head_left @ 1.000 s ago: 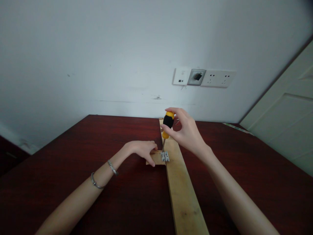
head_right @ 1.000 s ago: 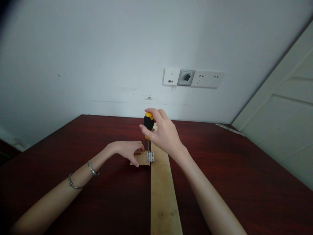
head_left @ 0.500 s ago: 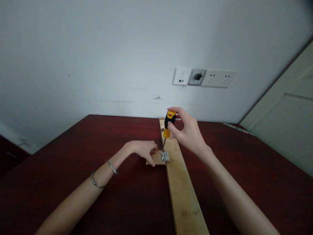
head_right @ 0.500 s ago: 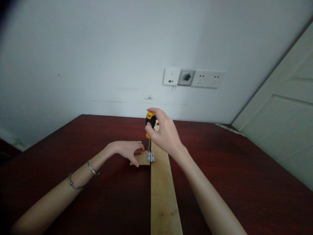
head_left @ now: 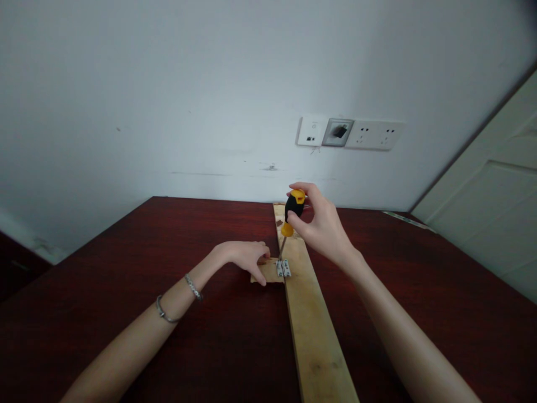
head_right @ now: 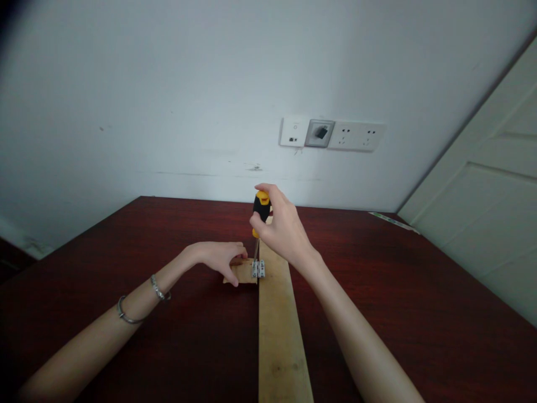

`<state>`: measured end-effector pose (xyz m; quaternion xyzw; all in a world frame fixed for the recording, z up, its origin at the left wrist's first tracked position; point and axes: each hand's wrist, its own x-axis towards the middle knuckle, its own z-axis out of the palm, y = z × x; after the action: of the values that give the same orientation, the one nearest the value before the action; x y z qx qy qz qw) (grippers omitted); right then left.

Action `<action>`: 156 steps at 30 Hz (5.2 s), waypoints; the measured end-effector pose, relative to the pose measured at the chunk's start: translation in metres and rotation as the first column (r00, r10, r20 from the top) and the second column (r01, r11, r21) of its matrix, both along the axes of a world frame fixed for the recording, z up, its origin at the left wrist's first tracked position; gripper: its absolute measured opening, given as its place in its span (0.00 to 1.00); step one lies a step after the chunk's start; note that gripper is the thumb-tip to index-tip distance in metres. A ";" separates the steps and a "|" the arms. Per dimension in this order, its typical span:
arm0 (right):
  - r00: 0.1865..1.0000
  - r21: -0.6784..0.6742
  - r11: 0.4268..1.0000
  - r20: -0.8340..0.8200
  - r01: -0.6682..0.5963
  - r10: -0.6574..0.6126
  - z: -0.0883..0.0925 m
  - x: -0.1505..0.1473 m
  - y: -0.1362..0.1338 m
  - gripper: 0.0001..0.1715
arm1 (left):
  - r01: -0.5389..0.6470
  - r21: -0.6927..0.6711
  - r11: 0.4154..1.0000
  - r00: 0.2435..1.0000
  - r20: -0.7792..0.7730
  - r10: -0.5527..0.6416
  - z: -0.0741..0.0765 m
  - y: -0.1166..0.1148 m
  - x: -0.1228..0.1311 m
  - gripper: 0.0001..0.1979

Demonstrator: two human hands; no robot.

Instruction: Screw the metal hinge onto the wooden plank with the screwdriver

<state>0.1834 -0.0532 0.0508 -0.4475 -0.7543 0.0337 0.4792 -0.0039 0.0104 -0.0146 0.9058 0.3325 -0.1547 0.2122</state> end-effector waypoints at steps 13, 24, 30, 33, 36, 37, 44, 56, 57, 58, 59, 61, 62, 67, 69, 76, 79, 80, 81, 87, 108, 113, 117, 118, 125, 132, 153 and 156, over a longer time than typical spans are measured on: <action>0.991 0.096 0.992 0.100 0.079 -0.089 -0.001 0.002 0.003 0.22 | -0.017 -0.021 1.000 1.000 0.024 0.018 0.000 0.000 0.000 0.38; 0.991 0.057 0.998 0.134 0.011 -0.019 0.000 0.000 -0.001 0.24 | -0.016 -0.016 1.000 0.999 0.032 0.016 -0.001 0.000 0.000 0.36; 0.987 0.039 0.997 0.141 0.073 -0.078 0.000 0.003 0.002 0.24 | -0.003 -0.006 1.000 1.000 0.015 0.003 0.001 -0.001 0.000 0.36; 0.991 0.017 0.999 0.128 0.041 -0.042 0.001 0.005 0.001 0.22 | -0.001 -0.003 1.000 1.000 0.002 0.001 0.002 -0.001 0.000 0.38; 0.992 0.003 1.000 0.124 0.027 -0.027 0.003 0.005 -0.001 0.25 | 0.003 0.005 1.000 1.000 -0.007 -0.003 0.002 -0.001 0.000 0.38; 0.992 -0.003 1.000 0.125 0.029 -0.028 0.003 0.005 -0.001 0.27 | 0.005 0.006 1.000 1.000 -0.010 -0.005 0.002 -0.001 0.000 0.38; 0.977 0.009 0.998 0.205 0.062 -0.062 0.006 0.002 -0.005 0.25 | 0.003 -0.005 1.000 1.000 0.006 -0.003 0.000 0.000 0.000 0.34; 0.989 0.005 1.000 0.148 -0.004 0.003 0.007 0.008 -0.002 0.28 | -0.006 0.022 1.000 1.000 -0.020 0.006 0.003 -0.002 0.001 0.38; 0.989 -0.003 1.000 0.149 0.006 -0.005 0.007 0.008 -0.003 0.30 | -0.007 0.021 1.000 1.000 -0.021 0.007 0.003 -0.001 0.001 0.38; 0.988 -0.009 1.000 0.153 0.011 -0.009 0.007 0.008 -0.003 0.30 | -0.008 0.020 1.000 1.000 -0.021 0.008 0.002 -0.001 0.001 0.38; 0.988 -0.011 1.000 0.157 0.012 -0.010 0.007 0.007 -0.004 0.30 | -0.009 0.020 1.000 1.000 -0.018 0.009 0.002 -0.001 0.001 0.38; 0.986 0.002 1.000 0.167 0.002 -0.002 0.008 0.006 -0.005 0.26 | -0.006 0.022 1.000 1.000 -0.011 0.006 0.001 -0.001 0.000 0.38; 0.985 0.011 1.000 0.173 -0.005 0.003 0.008 0.006 -0.006 0.25 | -0.004 0.021 1.000 1.000 -0.009 0.004 0.001 0.000 0.000 0.38; 0.983 0.047 0.998 0.178 0.038 -0.046 0.009 0.006 -0.006 0.21 | -0.006 0.016 1.000 1.000 -0.003 0.006 0.001 0.000 0.000 0.38; 0.984 0.062 0.997 0.169 0.038 -0.048 0.009 0.007 -0.005 0.20 | -0.002 0.023 1.000 1.000 -0.003 0.002 0.001 0.000 0.000 0.38; 0.990 0.042 0.999 0.141 -0.001 -0.005 0.009 0.009 -0.004 0.25 | 0.005 0.016 1.000 1.000 -0.007 -0.005 -0.001 0.001 0.000 0.39; 0.986 0.045 0.999 0.163 0.010 -0.017 0.010 0.008 -0.006 0.24 | 0.003 0.020 1.000 1.000 0.000 -0.003 0.000 0.000 0.000 0.39; 0.984 0.046 0.999 0.176 0.014 -0.022 0.010 0.008 -0.006 0.23 | 0.003 0.022 1.000 1.000 0.000 -0.003 0.000 0.000 0.000 0.38; 0.982 0.046 0.999 0.186 0.020 -0.028 0.010 0.007 -0.007 0.22 | 0.004 0.023 1.000 1.000 0.000 -0.004 0.000 0.000 0.000 0.39; 0.979 0.063 0.996 0.189 0.065 -0.076 0.009 0.007 -0.007 0.21 | 0.002 0.020 1.000 1.000 0.006 -0.002 0.001 -0.001 0.001 0.37; 0.998 -0.014 1.000 0.063 -0.015 0.016 0.010 0.008 -0.006 0.20 | 0.019 0.014 1.000 1.000 0.019 -0.019 -0.001 0.000 0.000 0.36; 0.997 -0.009 0.999 0.072 -0.032 0.033 0.010 0.009 -0.006 0.20 | 0.003 0.001 1.000 1.000 0.012 -0.003 -0.002 0.001 -0.001 0.37; 0.995 0.012 1.000 0.097 0.023 -0.024 0.008 0.008 -0.005 0.22 | -0.009 -0.017 1.000 1.000 0.005 0.009 -0.002 0.001 -0.001 0.39; 0.993 0.017 0.999 0.106 0.043 -0.045 0.007 0.007 -0.005 0.23 | -0.008 -0.019 1.000 1.000 0.008 0.008 -0.002 0.001 -0.001 0.39; 0.991 0.033 0.997 0.118 0.067 -0.071 0.006 0.006 -0.002 0.22 | -0.006 -0.023 1.000 1.000 -0.017 0.005 -0.002 0.002 -0.002 0.41; 0.998 0.014 1.000 0.064 0.015 -0.016 0.006 0.004 -0.001 0.21 | -0.042 -0.072 0.997 0.996 -0.088 0.035 0.001 0.001 0.003 0.48; 0.987 0.089 0.995 0.149 0.050 -0.062 0.008 0.002 -0.007 0.18 | -0.003 -0.037 0.999 0.992 -0.123 -0.002 0.002 0.003 0.010 0.46; 0.988 0.077 0.996 0.143 0.038 -0.049 0.009 0.003 -0.008 0.20 | -0.008 -0.041 0.999 0.993 -0.120 0.003 0.003 0.002 0.009 0.46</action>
<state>0.1862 -0.0611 0.0602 -0.4472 -0.7779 -0.0373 0.4399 0.0054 0.0120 -0.0120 0.8894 0.3440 -0.2150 0.2110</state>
